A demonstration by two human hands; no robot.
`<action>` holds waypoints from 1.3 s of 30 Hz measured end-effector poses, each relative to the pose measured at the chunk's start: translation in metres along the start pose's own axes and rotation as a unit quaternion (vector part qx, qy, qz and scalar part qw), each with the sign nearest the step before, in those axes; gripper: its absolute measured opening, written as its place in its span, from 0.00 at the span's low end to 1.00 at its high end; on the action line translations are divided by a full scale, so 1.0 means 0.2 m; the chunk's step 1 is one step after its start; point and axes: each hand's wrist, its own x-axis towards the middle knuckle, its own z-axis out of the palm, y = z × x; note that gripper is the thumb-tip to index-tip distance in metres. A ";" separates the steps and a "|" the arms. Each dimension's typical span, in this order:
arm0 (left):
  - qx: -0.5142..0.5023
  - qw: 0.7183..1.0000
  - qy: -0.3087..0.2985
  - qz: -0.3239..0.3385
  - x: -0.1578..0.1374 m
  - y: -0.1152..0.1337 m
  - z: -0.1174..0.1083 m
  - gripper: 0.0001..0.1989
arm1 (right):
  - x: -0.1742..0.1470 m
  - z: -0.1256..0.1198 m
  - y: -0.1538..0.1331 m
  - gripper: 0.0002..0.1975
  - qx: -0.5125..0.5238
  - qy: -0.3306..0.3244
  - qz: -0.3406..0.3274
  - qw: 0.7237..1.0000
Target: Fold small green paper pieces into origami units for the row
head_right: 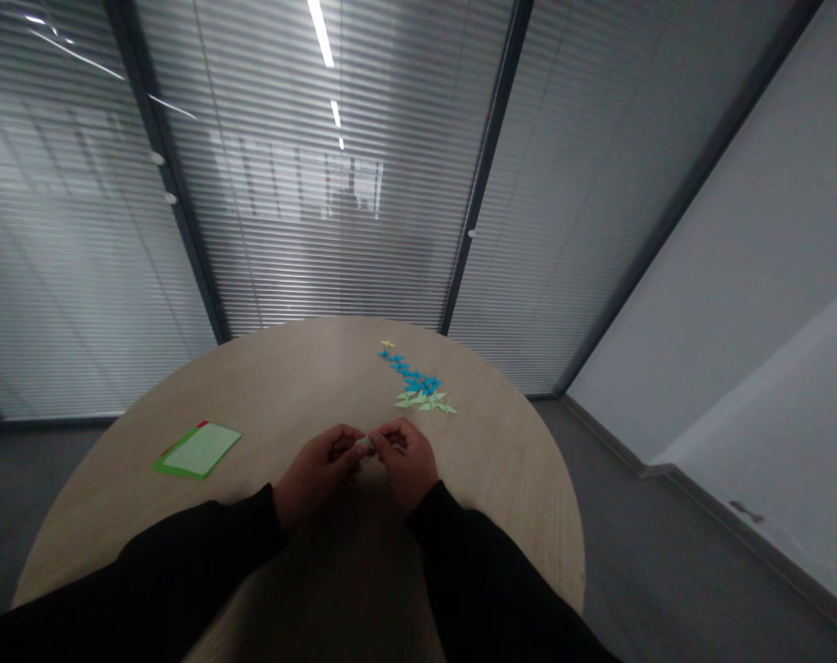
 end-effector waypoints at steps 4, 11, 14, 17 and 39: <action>-0.011 1.000 0.005 -0.007 0.00 0.01 -0.01 0.17 | 0.00 0.01 0.00 0.13 0.035 0.005 -0.015 0.999; -0.010 1.000 0.018 -0.016 0.01 0.01 -0.02 0.16 | 0.00 0.01 -0.02 0.14 0.054 0.006 -0.017 0.998; 0.002 1.000 0.024 -0.012 0.02 0.01 -0.03 0.15 | -0.01 0.01 -0.04 0.14 0.019 -0.016 0.004 1.000; 0.020 0.999 0.025 -0.005 0.02 0.01 -0.03 0.14 | -0.01 0.00 -0.04 0.11 -0.031 -0.049 0.018 0.998; -0.107 0.994 0.014 -0.022 0.03 0.02 -0.05 0.24 | 0.01 -0.01 0.06 0.16 0.133 -0.018 0.067 0.989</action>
